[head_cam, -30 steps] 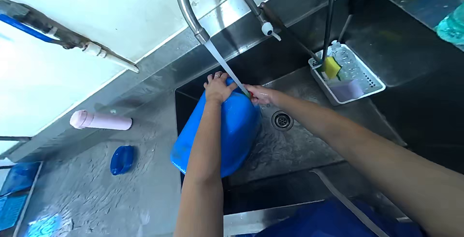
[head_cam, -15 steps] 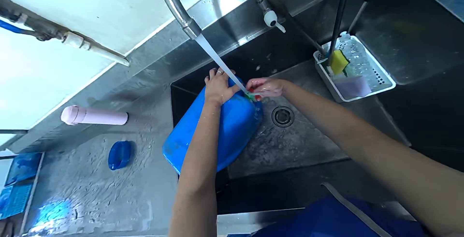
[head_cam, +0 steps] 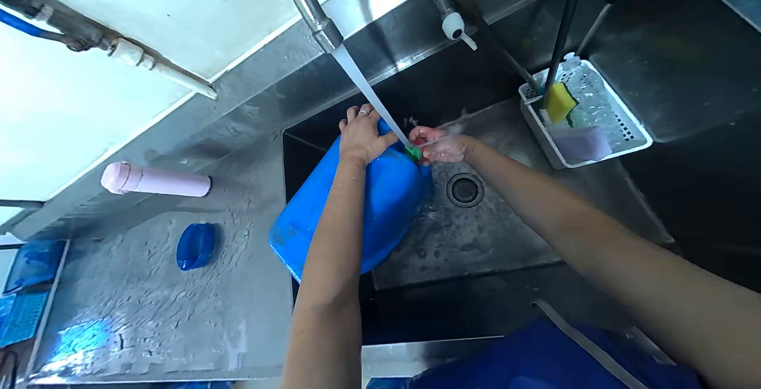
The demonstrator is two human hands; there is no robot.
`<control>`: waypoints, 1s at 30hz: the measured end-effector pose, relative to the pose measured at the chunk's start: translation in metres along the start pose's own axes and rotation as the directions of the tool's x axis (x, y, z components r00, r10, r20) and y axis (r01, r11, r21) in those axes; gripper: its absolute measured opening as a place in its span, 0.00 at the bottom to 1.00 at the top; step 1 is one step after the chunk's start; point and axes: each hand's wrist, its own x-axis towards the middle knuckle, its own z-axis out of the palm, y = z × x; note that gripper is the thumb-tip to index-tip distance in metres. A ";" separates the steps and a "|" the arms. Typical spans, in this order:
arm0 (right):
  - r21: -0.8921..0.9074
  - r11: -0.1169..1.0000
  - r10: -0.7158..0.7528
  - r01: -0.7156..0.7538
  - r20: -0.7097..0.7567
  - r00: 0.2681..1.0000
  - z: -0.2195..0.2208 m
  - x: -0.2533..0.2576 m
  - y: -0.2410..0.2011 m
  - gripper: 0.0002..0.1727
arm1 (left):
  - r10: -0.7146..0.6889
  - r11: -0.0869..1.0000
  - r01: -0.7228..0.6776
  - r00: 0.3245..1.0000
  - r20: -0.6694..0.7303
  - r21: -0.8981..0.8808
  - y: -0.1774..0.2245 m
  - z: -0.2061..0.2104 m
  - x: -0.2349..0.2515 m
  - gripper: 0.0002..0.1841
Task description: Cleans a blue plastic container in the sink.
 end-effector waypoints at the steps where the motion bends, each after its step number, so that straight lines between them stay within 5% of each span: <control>1: -0.033 0.992 0.120 -0.124 -0.116 0.986 0.009 -0.001 -0.003 0.14 | 0.004 1.000 -0.004 1.000 -0.002 0.007 0.000 0.000 0.000 0.28; 4: -0.078 0.955 0.264 -0.288 -0.225 0.938 0.017 -0.001 -0.002 0.29 | 0.006 1.000 -0.006 1.000 -0.005 0.006 -0.003 0.001 0.000 0.28; 7: -0.058 0.978 0.199 -0.202 -0.045 0.979 0.008 -0.003 -0.015 0.26 | 0.014 1.000 -0.014 1.000 -0.010 0.004 -0.004 0.000 -0.001 0.28; 10: -0.022 0.999 0.026 -0.026 -0.014 1.000 0.011 -0.002 -0.015 0.14 | 0.021 1.000 -0.021 1.000 -0.011 -0.005 -0.005 0.000 0.000 0.27; 13: 0.056 0.995 -0.085 0.085 0.001 0.996 0.009 0.002 -0.007 0.13 | 0.032 0.999 -0.032 0.999 -0.028 -0.012 -0.007 -0.001 0.000 0.27; 15: 0.016 0.997 0.073 -0.071 -0.146 0.987 0.023 0.002 -0.013 0.13 | 0.027 1.000 -0.027 0.999 -0.021 -0.010 -0.005 0.000 -0.001 0.27; 17: -0.083 0.971 0.191 -0.223 -0.292 0.937 0.035 0.010 -0.016 0.23 | 0.018 1.000 -0.018 1.000 -0.014 -0.012 -0.002 -0.001 -0.001 0.27; 22: -0.190 0.978 0.077 -0.083 -0.039 0.996 0.015 -0.002 -0.030 0.21 | 0.015 0.999 -0.016 1.000 -0.025 -0.038 -0.005 -0.002 -0.003 0.27; 26: -0.192 0.929 0.240 -0.317 -0.343 0.908 0.037 0.003 -0.026 0.29 | 0.031 0.999 -0.031 1.000 -0.001 -0.010 -0.001 -0.001 -0.001 0.27; 28: -0.209 0.958 0.164 -0.196 -0.161 0.973 0.020 -0.002 -0.027 0.19 | 0.028 1.000 -0.028 1.000 -0.015 -0.007 -0.001 -0.002 0.001 0.27; 30: -0.199 0.977 0.060 -0.070 -0.056 0.997 0.011 -0.005 -0.017 0.21 | 0.014 1.000 -0.014 1.000 -0.015 -0.009 -0.001 -0.002 0.002 0.27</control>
